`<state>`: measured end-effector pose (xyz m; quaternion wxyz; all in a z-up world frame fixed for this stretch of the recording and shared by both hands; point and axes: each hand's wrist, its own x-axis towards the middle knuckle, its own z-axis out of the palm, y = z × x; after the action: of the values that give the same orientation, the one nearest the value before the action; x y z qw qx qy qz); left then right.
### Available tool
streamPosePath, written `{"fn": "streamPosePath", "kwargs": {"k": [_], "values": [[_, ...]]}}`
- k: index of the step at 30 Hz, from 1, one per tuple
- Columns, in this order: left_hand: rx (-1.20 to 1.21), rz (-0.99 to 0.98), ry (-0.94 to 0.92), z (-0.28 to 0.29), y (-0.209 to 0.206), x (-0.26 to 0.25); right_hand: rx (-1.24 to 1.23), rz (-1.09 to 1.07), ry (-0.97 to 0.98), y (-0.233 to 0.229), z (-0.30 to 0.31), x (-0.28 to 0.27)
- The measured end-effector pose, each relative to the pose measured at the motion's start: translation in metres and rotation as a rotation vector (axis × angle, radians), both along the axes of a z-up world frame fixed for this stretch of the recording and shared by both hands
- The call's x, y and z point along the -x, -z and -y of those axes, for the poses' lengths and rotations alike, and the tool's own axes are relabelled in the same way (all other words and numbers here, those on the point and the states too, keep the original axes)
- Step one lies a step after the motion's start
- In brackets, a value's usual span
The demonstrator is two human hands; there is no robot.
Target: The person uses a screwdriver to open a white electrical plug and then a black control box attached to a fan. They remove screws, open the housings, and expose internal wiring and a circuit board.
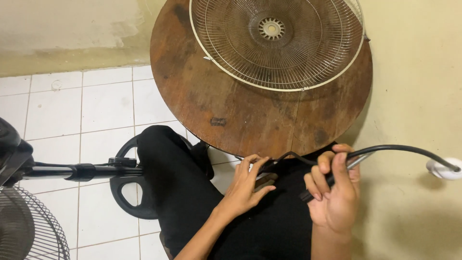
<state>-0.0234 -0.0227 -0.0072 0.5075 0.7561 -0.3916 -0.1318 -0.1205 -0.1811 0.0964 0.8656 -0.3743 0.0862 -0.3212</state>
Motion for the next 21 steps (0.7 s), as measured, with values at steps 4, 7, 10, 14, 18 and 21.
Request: {"fn": "streamPosePath", "kwargs": {"k": [4,7,10,14,18,21], "values": [[0.051,0.108,-0.072,0.009,0.019,0.008,-0.129,0.126,-0.125,-0.012,0.005,0.015],[0.01,0.072,-0.1,0.004,0.023,0.008,-0.157,0.127,-0.139,-0.02,0.01,0.019],[0.04,0.007,-0.183,-0.024,0.013,-0.005,-0.144,0.066,-0.12,-0.027,0.024,0.012],[0.154,0.1,-0.355,-0.071,-0.029,-0.007,-0.188,-0.008,-0.165,-0.029,0.036,-0.003],[0.103,0.275,-0.44,-0.086,-0.081,-0.004,-0.223,-0.032,-0.194,-0.028,0.044,-0.008],[0.145,0.367,-0.477,-0.082,-0.112,0.002,-0.184,-0.072,-0.15,-0.027,0.05,-0.002]]}}
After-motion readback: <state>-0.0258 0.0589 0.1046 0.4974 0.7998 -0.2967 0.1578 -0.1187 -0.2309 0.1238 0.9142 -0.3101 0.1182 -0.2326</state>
